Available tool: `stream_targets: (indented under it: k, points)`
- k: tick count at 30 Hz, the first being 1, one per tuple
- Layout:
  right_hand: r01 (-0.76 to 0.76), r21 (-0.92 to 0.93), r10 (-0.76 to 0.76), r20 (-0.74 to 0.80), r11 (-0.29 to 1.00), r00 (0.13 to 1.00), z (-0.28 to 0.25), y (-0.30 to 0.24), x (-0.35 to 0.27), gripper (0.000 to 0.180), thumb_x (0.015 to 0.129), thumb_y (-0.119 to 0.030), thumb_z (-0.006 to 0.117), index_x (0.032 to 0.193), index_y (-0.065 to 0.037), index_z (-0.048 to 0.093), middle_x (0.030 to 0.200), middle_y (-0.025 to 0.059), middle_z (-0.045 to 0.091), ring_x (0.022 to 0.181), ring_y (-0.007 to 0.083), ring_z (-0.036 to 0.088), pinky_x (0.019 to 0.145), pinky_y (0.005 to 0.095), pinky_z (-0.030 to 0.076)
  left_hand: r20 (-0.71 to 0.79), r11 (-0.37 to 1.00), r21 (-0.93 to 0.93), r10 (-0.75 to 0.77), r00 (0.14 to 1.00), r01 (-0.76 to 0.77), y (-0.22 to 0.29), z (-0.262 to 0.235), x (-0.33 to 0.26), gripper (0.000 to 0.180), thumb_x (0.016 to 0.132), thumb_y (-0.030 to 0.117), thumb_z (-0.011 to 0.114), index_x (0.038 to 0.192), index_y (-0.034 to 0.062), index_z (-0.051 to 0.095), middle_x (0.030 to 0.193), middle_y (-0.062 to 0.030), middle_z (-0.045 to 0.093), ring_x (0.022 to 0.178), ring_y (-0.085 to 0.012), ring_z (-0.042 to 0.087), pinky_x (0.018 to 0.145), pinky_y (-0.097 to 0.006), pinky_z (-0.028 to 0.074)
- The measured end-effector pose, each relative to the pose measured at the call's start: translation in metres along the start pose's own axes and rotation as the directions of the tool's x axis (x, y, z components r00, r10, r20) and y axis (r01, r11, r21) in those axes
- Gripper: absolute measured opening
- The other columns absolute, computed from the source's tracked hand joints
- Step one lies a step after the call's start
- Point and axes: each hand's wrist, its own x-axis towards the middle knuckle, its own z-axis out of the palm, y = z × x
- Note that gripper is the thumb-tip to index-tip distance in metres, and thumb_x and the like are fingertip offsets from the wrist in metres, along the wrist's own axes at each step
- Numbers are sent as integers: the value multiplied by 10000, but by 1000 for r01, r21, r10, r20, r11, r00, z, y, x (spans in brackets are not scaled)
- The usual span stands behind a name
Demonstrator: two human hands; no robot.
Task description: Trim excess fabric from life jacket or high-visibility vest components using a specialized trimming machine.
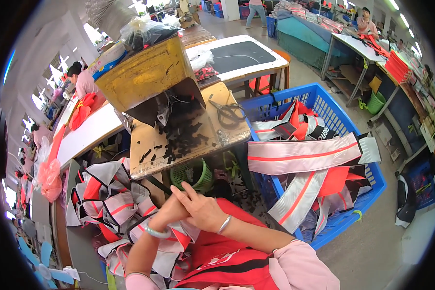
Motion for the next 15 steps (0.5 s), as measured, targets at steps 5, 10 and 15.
stream_targets:
  k: [5, 10, 15]
  points:
    - [-271, -26, 253, 454, 962, 854, 41, 11, -33, 717, 745, -245, 660, 1397, -135, 383, 878, 137, 650, 750, 336, 653, 604, 462, 521, 137, 929, -279, -211, 968, 242, -2, 14, -55, 160, 821, 82, 619, 932, -31, 645, 840, -152, 676, 776, -183, 645, 685, -315, 500]
    - [-152, -56, 160, 488, 987, 858, 42, 31, -67, 263, 829, -236, 598, 1075, -145, 619, 879, 98, 656, 754, 299, 651, 616, 430, 524, -426, 887, -370, -427, 798, 277, -36, 6, -153, 161, 847, 84, 634, 975, -9, 662, 869, -140, 656, 794, -215, 636, 748, -320, 498]
    - [-166, -40, 168, 385, 985, 908, 2, 41, -67, 151, 876, -232, 563, 951, -149, 664, 894, 67, 659, 771, 272, 648, 624, 392, 514, -628, 709, 68, -516, 582, 702, -116, 41, -306, 517, 773, 100, 678, 1249, -10, 509, 1165, -186, 570, 1097, -320, 540, 947, -404, 428]
